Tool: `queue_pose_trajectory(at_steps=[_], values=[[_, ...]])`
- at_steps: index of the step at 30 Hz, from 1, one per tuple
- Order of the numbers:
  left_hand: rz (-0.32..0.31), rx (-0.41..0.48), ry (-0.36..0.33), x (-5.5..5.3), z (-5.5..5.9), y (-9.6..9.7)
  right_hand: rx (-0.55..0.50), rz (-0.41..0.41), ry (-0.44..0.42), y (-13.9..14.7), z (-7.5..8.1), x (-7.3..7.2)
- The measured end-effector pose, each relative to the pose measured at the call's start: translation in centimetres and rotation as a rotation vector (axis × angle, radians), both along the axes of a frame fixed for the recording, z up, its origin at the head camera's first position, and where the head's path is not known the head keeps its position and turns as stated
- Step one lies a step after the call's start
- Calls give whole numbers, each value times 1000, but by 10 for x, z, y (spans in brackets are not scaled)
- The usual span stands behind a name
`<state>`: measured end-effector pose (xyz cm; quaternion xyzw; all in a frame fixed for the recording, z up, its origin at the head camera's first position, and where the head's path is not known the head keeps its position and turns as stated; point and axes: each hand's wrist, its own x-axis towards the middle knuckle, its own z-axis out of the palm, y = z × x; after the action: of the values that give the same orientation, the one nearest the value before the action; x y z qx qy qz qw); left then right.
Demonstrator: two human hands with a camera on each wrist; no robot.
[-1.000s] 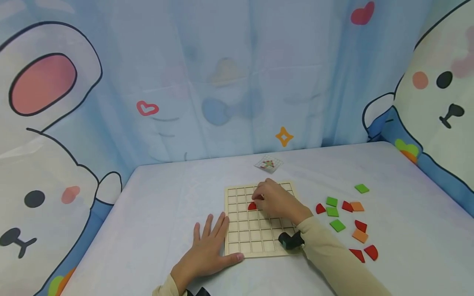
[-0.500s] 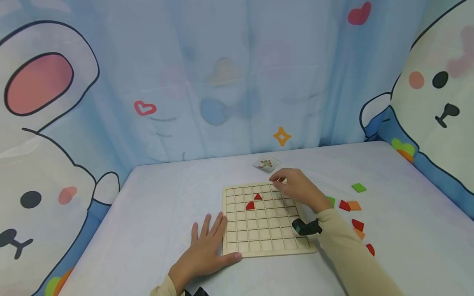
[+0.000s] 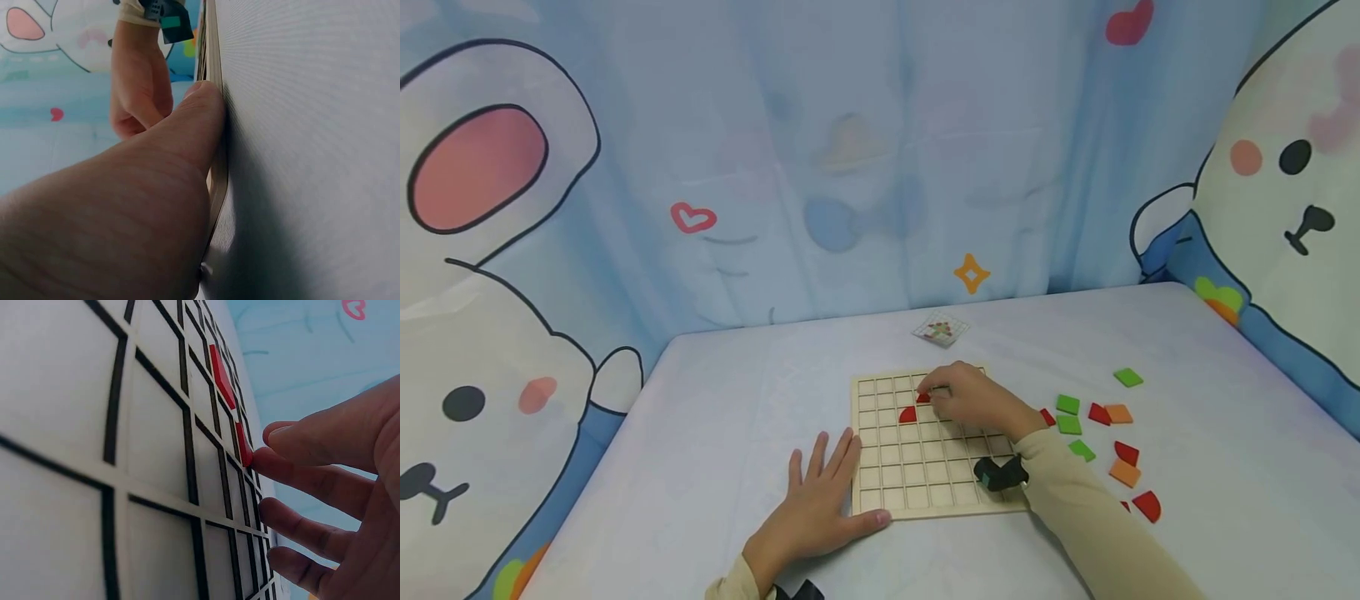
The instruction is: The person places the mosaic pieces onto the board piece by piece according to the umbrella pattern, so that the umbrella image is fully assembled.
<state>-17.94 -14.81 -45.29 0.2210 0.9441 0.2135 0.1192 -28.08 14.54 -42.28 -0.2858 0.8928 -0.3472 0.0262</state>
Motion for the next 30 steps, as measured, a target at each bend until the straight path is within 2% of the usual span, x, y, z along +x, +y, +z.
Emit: queue_pose_trajectory(at_steps=[5,9,13,19,24,30], values=[[-13,-1,3,-2,-2,1,-6,-2,-1,4,-1,2],[-6,-5,-6,-2,-3,3,-5,-50,-11,11,3,4],[-7,-3,-11,0,0,4,-20,-171,11,33,17,5],[-5,5,-10,0,1,2,-8,-371,40,87,38,11],[0,11,-12,0,0,-1,62,-511,-44,126,37,15],[-1,16,-13,0,-1,-1,154,-627,-133,165,23,17]])
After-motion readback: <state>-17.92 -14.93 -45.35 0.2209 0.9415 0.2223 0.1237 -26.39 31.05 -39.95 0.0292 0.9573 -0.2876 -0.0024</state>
